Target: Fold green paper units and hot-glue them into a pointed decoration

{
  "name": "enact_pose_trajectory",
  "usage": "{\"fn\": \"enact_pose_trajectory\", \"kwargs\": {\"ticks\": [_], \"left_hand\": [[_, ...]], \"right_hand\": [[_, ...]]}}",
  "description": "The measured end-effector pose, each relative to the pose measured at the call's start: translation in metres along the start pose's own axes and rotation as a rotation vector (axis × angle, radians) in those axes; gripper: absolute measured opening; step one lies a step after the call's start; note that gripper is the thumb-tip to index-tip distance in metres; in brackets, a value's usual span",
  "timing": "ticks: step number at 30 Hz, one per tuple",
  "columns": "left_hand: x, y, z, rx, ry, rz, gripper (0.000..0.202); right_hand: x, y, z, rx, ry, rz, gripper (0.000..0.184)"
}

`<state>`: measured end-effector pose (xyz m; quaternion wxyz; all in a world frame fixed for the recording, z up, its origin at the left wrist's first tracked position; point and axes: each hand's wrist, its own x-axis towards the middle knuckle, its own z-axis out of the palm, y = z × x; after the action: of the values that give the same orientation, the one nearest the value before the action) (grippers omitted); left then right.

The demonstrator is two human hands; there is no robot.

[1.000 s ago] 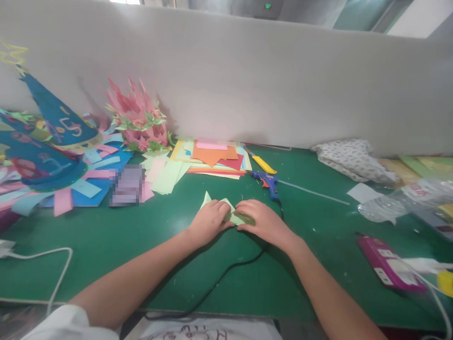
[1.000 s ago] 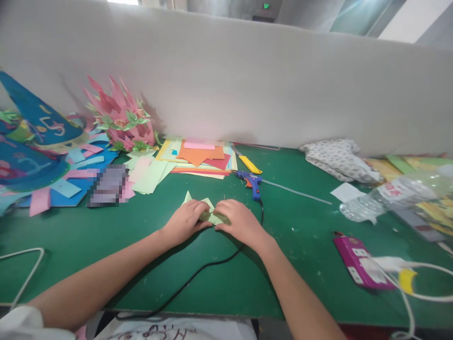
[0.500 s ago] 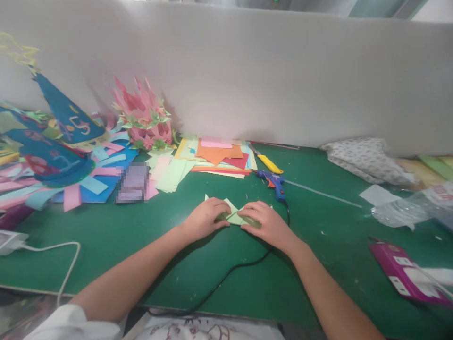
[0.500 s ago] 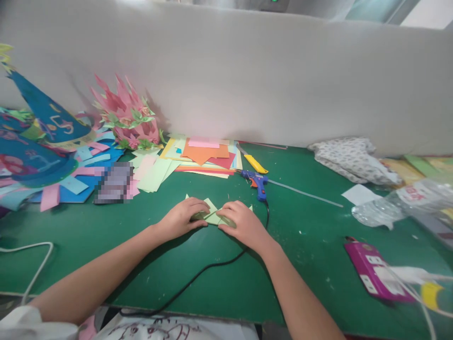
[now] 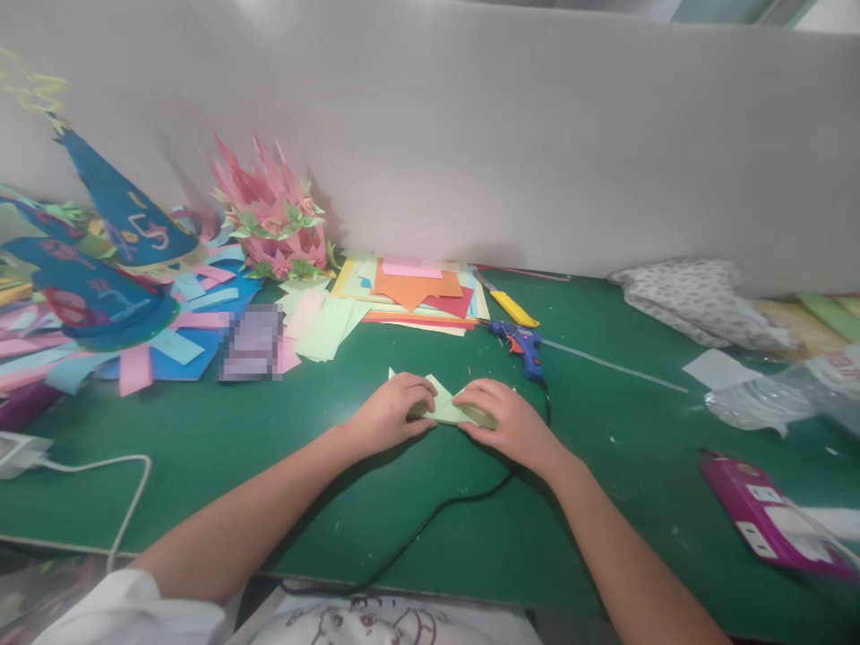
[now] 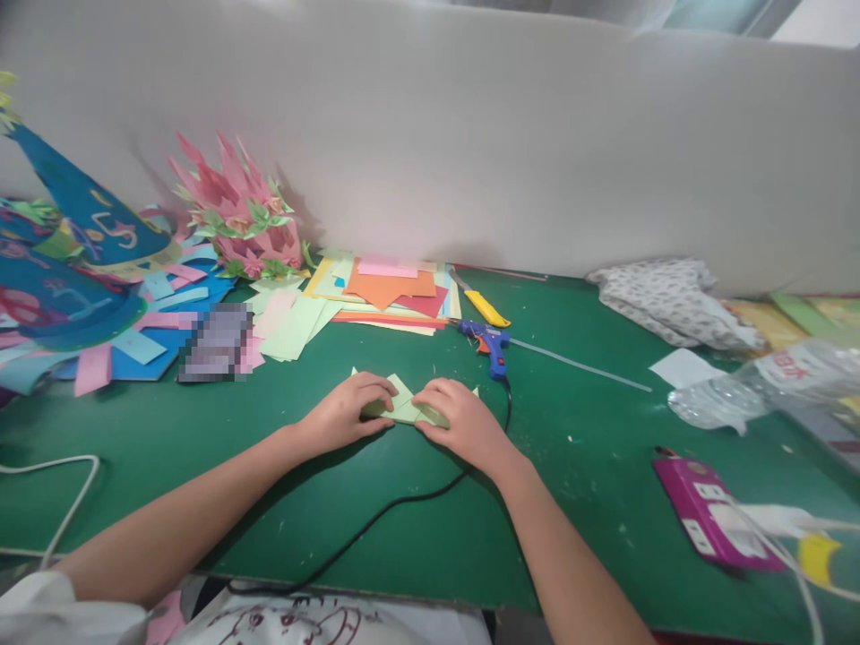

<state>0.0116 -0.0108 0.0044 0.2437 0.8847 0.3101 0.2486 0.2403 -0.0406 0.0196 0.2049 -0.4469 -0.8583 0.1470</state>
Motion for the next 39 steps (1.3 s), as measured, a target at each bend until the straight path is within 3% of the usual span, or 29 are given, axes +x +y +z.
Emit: {"fn": "enact_pose_trajectory", "kwargs": {"ticks": [12,22,29,33,39], "left_hand": [[-0.002,0.003,-0.001,0.011,0.007,-0.007,0.019],[0.000,0.008,-0.004,0.085,-0.027,0.080,0.011],[0.001,0.005,0.001,0.072,-0.004,0.043,0.016],[0.003,0.008,0.002,0.128,0.040,0.004,0.012],[0.006,0.013,0.001,0.165,-0.080,0.003,0.017]], "right_hand": [[0.003,-0.005,0.005,-0.014,0.043,0.013,0.028],[0.004,-0.007,0.011,0.003,0.045,0.075,0.028],[0.005,-0.007,0.008,0.027,0.061,0.095,0.033],[0.005,-0.009,0.006,0.058,0.071,0.094,0.023],[0.006,-0.008,0.006,0.046,0.089,0.097,0.017]]}}
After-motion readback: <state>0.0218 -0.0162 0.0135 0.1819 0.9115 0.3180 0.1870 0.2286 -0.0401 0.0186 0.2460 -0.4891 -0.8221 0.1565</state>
